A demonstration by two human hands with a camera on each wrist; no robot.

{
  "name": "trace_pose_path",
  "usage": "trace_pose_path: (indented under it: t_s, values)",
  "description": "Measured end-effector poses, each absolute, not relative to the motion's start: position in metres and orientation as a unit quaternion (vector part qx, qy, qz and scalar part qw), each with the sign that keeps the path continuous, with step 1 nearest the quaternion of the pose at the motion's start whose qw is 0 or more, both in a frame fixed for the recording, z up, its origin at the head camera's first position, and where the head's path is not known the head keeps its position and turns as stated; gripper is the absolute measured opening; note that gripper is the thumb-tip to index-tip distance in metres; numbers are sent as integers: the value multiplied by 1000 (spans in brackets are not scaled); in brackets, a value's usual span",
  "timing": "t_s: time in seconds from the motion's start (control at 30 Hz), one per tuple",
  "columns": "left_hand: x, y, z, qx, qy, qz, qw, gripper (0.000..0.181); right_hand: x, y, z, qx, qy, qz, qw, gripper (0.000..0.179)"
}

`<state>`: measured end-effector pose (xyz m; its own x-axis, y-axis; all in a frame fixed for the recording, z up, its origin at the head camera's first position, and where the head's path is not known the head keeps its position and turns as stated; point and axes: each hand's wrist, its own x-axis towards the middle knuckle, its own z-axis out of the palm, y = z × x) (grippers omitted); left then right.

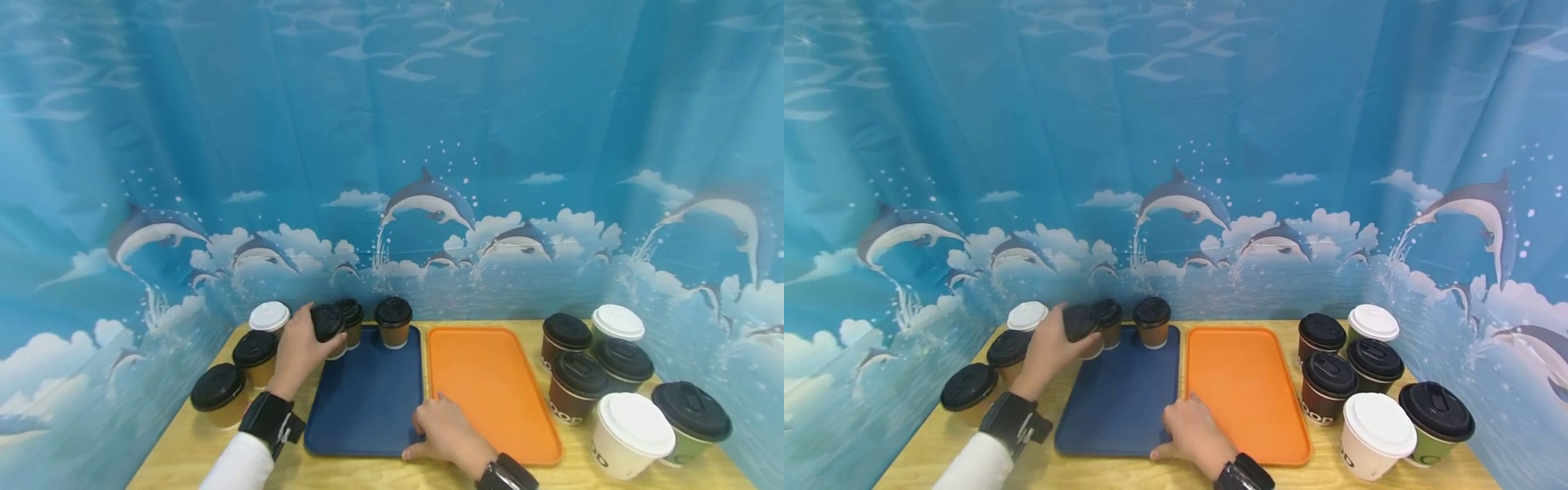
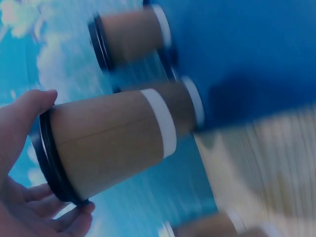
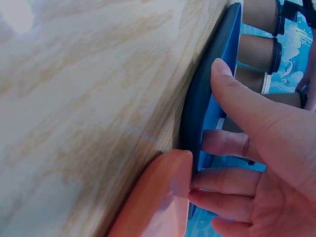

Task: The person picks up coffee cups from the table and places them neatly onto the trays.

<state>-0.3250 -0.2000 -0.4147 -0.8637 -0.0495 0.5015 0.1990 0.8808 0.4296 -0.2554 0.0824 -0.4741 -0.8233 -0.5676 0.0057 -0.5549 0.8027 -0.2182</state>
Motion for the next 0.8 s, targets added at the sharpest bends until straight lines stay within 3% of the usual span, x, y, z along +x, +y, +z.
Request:
trace_pose_path:
  t_s: [0.33,0.8]
  values:
    - [-315,-131,-424,-65,-951,-231,196,98,-253,84,-472,-303,948,-101,17,45]
    - [-315,-82,-440,-34,-967,-145,206,102,-253,84,-475,-306,948,-91,1,46]
